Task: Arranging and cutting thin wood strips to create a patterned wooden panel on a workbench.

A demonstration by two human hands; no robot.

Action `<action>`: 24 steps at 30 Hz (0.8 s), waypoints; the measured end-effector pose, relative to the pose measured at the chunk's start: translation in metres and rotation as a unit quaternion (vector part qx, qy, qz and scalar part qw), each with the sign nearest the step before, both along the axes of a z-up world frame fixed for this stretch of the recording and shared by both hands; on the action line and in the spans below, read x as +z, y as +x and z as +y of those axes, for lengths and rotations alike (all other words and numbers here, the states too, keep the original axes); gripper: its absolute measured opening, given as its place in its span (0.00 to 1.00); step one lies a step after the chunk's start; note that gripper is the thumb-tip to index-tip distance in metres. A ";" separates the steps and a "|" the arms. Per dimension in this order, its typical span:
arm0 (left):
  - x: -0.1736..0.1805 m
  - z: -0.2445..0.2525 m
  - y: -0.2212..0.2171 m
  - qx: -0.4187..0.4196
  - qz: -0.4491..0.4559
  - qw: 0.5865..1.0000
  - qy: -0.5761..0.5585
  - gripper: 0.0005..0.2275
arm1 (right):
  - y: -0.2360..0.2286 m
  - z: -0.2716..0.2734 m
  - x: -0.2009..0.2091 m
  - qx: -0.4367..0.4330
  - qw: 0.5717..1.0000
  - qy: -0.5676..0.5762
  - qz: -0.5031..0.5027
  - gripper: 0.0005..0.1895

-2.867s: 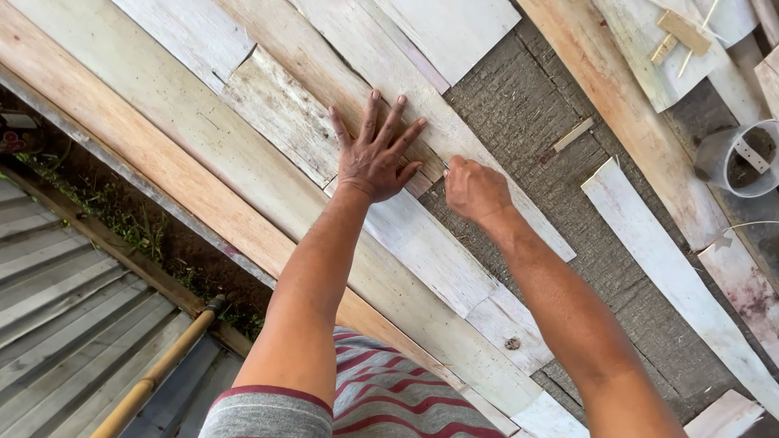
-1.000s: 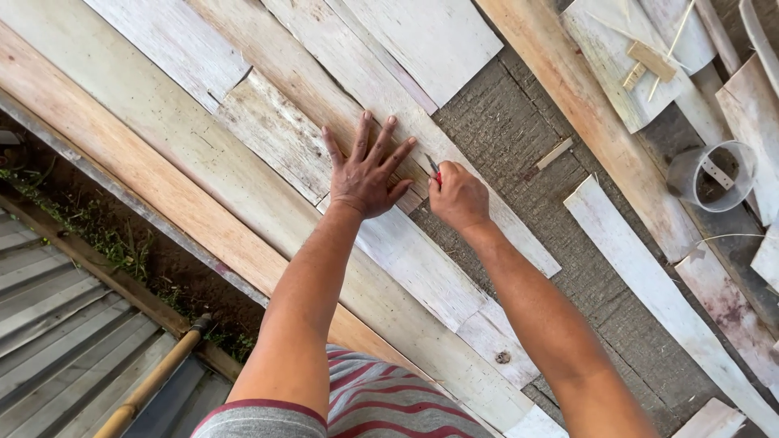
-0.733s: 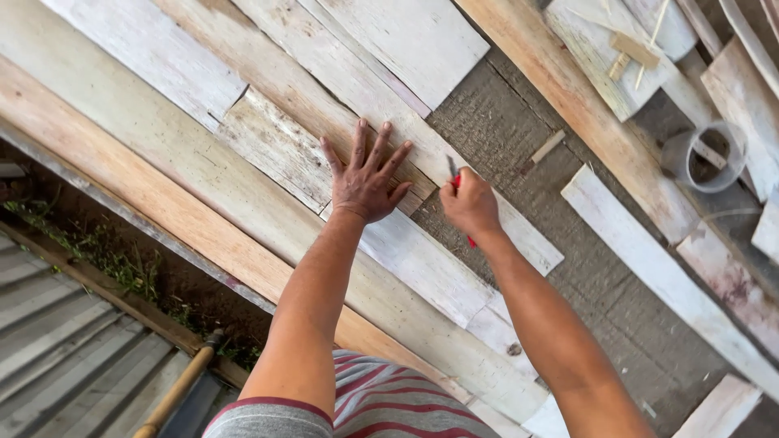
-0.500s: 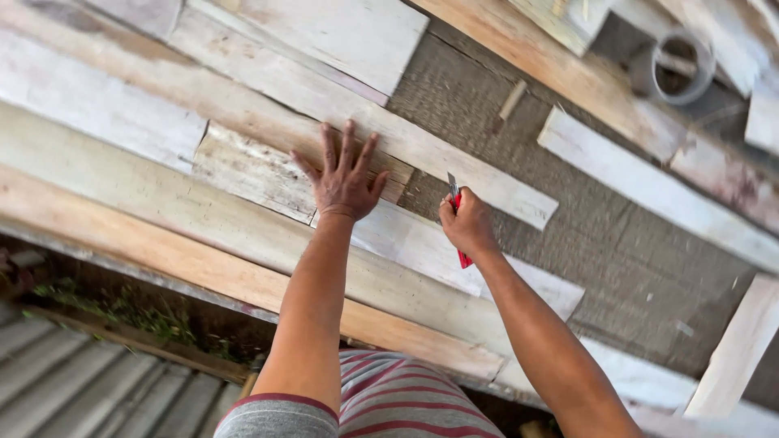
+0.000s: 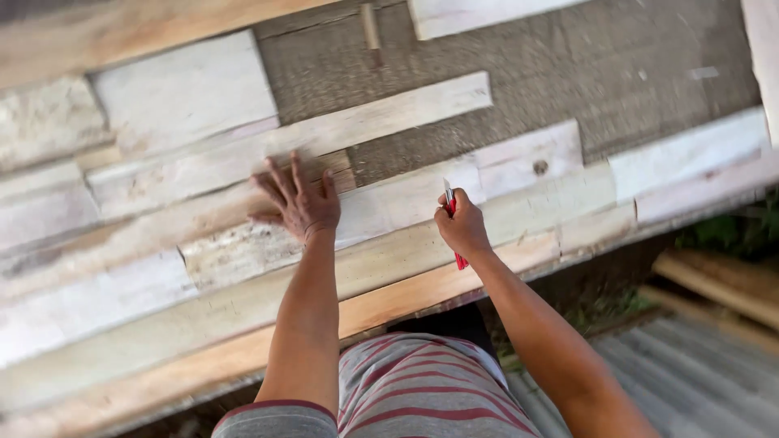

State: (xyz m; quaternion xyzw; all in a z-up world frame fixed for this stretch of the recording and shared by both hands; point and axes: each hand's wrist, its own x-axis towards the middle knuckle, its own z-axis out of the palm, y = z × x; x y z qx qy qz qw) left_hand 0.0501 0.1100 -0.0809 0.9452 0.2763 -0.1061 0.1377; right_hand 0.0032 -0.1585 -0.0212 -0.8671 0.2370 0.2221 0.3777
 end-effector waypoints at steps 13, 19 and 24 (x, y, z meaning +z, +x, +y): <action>0.016 0.004 -0.003 0.004 0.011 0.999 -0.049 0.30 | -0.179 -0.068 0.001 -0.391 0.915 -0.089 -0.036 0.15; -0.010 0.018 -0.008 -0.023 0.007 0.999 -0.026 0.30 | -0.171 -0.058 0.006 -0.355 0.909 -0.208 -0.074 0.21; 0.007 0.031 -0.020 -0.091 -0.020 0.995 -0.043 0.29 | -0.080 -0.016 -0.030 -0.106 0.957 -0.146 -0.226 0.22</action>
